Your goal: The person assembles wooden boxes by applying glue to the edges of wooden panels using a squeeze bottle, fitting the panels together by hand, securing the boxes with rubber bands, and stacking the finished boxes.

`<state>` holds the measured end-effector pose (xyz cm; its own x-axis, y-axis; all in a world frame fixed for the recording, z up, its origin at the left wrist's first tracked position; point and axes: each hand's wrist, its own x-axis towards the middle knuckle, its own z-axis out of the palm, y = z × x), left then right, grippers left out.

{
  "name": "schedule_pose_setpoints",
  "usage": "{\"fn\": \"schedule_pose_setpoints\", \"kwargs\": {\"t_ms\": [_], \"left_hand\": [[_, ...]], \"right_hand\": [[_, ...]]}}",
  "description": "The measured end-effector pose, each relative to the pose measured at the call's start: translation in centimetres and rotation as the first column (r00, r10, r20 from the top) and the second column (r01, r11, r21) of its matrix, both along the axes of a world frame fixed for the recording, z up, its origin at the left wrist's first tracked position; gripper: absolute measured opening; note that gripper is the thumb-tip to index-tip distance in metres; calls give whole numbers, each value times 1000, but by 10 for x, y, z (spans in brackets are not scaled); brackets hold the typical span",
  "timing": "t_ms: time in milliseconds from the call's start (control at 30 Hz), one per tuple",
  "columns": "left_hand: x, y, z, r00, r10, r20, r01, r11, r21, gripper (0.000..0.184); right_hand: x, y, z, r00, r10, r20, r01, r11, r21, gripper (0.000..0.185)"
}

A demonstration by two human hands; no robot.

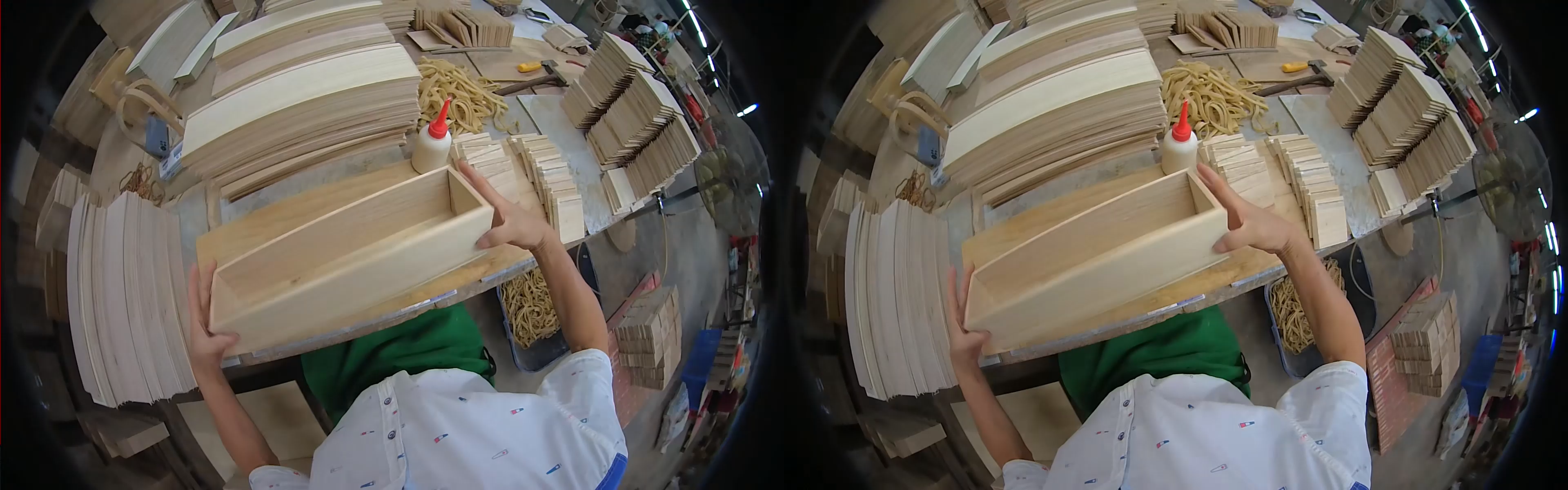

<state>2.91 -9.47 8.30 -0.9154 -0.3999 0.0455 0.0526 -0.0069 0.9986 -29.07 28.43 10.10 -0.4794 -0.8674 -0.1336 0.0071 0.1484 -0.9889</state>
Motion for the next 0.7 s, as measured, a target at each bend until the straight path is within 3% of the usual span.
{"fn": "schedule_pose_setpoints", "kwargs": {"t_ms": [33,100,200,300,367,400,467,500,567,600,633,700], "left_hand": [[-1,1,0,1000,-8,-4,8,1000,0,119],[-2,8,-1,994,-92,63,99,988,-119,116],[8,11,-20,988,-39,150,75,968,-239,117],[8,17,-14,988,-65,138,94,971,-220,110],[4,19,-13,989,-57,137,89,966,-242,109],[2,19,-12,990,-41,135,76,961,-267,108],[4,18,-13,990,-43,133,85,942,-326,108],[4,17,-14,990,-40,135,89,921,-380,107],[2,19,-10,985,-17,173,92,896,-435,108],[2,22,-7,976,13,216,96,869,-485,108],[3,26,-5,977,13,214,95,869,-486,108],[2,31,2,974,46,224,88,827,-555,108]], "right_hand": [[-1,1,-1,1000,-8,-4,8,1000,0,125],[3,7,-8,972,57,-230,-21,988,153,124],[16,15,-26,965,61,-256,-13,983,184,119],[20,18,-26,960,47,-275,10,979,203,114],[18,20,-31,918,97,-385,-3,972,237,117],[17,22,-25,918,92,-387,1,972,235,117],[11,29,-8,987,133,-84,-110,966,234,109],[1,35,-6,988,129,-88,-106,967,234,109],[-29,42,1,991,-13,-130,24,996,84,84],[-42,35,3,952,-181,-248,211,972,102,68],[-57,23,5,870,-334,-363,391,915,95,53],[-100,-6,-11,680,-427,-597,551,834,31,33]]}}
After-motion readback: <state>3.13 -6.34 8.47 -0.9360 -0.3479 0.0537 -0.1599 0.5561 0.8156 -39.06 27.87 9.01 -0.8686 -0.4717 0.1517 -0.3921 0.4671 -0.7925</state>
